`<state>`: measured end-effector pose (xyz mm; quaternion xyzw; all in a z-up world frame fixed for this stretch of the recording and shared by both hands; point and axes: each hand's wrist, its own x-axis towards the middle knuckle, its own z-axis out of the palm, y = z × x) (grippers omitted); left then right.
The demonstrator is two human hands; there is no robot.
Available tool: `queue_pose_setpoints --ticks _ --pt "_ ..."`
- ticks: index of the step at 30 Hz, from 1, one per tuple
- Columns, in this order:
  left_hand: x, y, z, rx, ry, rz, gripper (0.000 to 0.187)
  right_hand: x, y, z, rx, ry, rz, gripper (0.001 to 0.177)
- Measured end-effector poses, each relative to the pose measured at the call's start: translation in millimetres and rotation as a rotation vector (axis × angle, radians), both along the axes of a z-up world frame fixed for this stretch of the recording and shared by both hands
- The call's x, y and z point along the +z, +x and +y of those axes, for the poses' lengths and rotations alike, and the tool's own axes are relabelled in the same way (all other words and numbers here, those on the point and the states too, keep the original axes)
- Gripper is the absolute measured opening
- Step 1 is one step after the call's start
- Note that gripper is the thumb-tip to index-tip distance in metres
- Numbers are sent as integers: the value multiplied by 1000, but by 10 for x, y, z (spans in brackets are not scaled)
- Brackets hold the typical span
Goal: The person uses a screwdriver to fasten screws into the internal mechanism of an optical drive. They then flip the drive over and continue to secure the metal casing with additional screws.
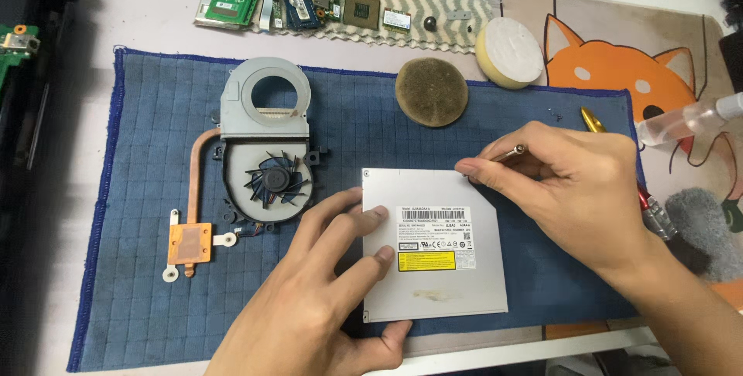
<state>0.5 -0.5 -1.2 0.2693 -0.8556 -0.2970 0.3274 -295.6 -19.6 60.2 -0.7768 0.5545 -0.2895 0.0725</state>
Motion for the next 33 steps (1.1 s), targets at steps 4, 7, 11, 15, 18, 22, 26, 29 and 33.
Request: queue_pose_setpoints --ticks 4,7,11,15,18,22,26,29,33 --pt "-8 1 0 6 -15 5 56 2 8 -19 30 -25 7 22" --pt "-8 10 0 -9 10 -16 55 18 15 -36 29 -28 26 24" --pt "-6 7 11 0 15 -18 53 56 -15 -84 46 1 89 25" --pt "-6 8 3 -5 14 0 50 94 -53 -167 67 88 164 36" --pt "27 13 3 -7 29 5 47 137 -45 -218 125 116 140 38" --pt "31 16 14 -2 28 -8 48 199 -32 -215 70 224 75 32" --pt "19 15 5 -7 -9 13 50 192 -56 -164 33 277 17 27" --pt "16 13 1 -12 -25 19 52 143 -49 -135 -2 276 -34 27" --pt "-20 20 9 -2 -25 1 58 124 -42 -150 -12 279 -112 30"
